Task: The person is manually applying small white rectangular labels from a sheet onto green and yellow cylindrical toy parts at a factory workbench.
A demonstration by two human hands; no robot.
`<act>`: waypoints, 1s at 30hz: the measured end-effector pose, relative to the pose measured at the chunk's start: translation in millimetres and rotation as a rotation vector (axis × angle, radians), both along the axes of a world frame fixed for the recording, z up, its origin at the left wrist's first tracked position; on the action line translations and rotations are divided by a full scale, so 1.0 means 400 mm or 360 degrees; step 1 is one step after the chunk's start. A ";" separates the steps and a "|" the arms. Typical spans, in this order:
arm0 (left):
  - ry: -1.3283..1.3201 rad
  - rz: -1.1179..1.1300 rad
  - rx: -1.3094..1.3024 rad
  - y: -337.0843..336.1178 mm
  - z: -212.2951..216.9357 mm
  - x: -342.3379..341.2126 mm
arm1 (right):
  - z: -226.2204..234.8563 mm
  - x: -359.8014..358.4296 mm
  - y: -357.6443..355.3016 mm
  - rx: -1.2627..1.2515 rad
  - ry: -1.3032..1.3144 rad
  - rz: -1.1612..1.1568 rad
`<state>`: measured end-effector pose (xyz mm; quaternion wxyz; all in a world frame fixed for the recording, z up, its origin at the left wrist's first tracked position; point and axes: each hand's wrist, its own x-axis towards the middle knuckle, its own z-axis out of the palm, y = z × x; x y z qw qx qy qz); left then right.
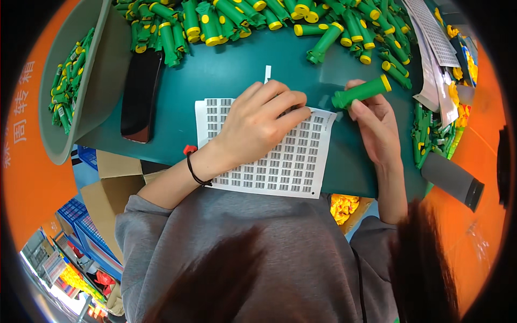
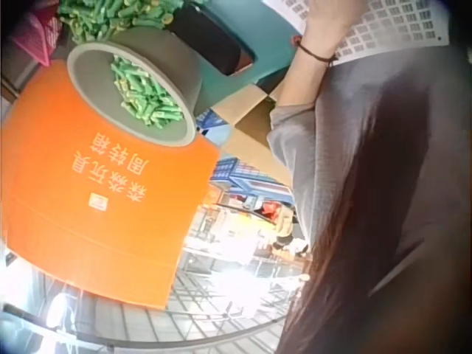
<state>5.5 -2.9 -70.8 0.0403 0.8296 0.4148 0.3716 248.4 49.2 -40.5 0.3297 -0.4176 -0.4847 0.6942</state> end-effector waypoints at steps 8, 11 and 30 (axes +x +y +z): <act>-0.0209 -0.0039 -0.0060 0.018 0.005 0.008 | 0.005 -0.024 -0.018 0.0208 0.0304 -0.0183; -0.0525 -0.0038 -0.0248 0.027 0.029 -0.013 | -0.007 -0.020 -0.028 0.0341 0.0118 -0.0104; -0.0869 -0.0141 -0.1009 0.032 0.159 0.046 | -0.004 -0.053 -0.076 0.0768 0.0007 -0.0096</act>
